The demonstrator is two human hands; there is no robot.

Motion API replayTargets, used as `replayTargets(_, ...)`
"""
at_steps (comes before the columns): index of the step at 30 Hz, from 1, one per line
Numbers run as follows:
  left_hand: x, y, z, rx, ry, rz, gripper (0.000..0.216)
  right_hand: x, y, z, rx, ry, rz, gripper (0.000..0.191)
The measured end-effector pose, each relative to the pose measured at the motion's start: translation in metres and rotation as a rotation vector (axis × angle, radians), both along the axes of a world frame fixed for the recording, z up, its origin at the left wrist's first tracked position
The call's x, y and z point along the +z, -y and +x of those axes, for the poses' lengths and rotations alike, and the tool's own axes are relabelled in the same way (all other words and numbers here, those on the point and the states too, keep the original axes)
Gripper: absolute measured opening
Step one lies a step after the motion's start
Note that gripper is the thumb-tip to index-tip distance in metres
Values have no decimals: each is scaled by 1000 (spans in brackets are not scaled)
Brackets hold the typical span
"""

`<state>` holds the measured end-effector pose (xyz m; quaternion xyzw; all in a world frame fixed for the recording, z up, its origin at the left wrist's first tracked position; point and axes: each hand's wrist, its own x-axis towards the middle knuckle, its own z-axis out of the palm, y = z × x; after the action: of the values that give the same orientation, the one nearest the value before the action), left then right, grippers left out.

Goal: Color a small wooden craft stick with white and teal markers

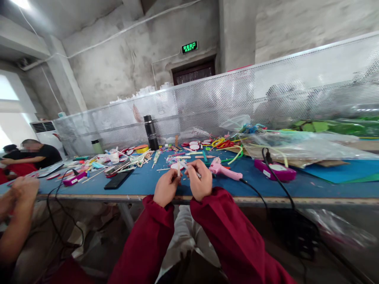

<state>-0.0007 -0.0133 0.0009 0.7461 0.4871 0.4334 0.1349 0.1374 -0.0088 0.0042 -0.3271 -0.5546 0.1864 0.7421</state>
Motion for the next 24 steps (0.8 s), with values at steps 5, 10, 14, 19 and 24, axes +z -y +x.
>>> replayTargets(5,0,0,0,-9,5,2,11,-1,0,0,-21,-6,20,12)
replayTargets(10,0,0,0,1,-7,-2,11,-2,-1,0,-12,8,19,12)
replayTargets(14,0,0,0,10,-29,-3,12,-2,-2,0,-23,-2,27,12)
replayTargets(19,0,0,0,15,-35,8,11,-1,-1,0,-2,0,8,12)
replayTargets(24,1,1,0,20,-38,2,12,-1,-1,0,-10,-1,15,12)
